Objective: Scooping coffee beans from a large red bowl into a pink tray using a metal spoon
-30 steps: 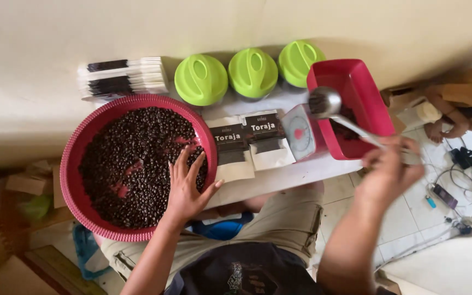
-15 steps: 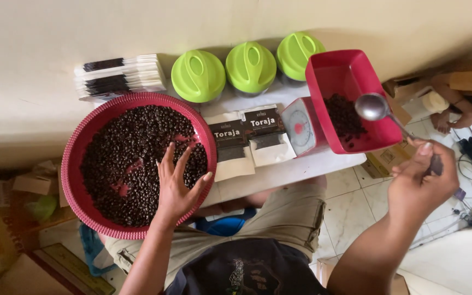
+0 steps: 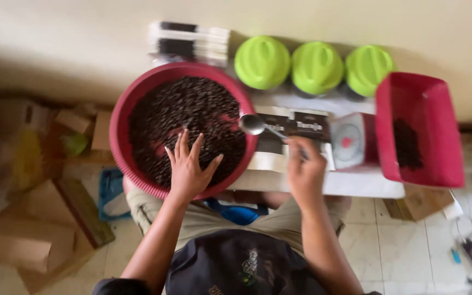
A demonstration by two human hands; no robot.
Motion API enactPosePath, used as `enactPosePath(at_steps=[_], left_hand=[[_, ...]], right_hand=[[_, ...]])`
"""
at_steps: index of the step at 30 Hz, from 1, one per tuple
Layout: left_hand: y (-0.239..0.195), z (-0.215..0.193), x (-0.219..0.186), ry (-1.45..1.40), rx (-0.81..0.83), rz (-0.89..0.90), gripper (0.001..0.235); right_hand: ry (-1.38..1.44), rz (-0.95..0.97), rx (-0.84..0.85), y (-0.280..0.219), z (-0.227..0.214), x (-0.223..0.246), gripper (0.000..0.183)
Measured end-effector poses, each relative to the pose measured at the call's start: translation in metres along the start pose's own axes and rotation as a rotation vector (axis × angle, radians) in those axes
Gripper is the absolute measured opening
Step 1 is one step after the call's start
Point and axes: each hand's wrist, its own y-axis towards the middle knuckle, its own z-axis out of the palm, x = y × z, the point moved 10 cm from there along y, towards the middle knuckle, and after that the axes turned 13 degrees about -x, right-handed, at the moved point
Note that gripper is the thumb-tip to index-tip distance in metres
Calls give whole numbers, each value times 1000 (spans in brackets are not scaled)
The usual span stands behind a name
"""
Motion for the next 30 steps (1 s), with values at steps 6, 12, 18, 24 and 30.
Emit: enactPosePath(at_steps=[6, 12, 18, 24, 30], left_hand=[[-11, -18, 42, 252, 118, -145, 104], [-14, -16, 30, 266, 195, -83, 111], [-12, -11, 32, 252, 254, -61, 114], [-11, -15, 29, 240, 230, -43, 111], [-11, -17, 28, 228, 199, -32, 110]], right_hand=[[-231, -169, 141, -18, 79, -18, 20], [-243, -131, 209, -54, 117, -53, 23], [-90, 222, 356, -89, 139, -41, 22], [-26, 521, 380, -98, 150, -74, 31], [66, 494, 278, -65, 125, -82, 30]])
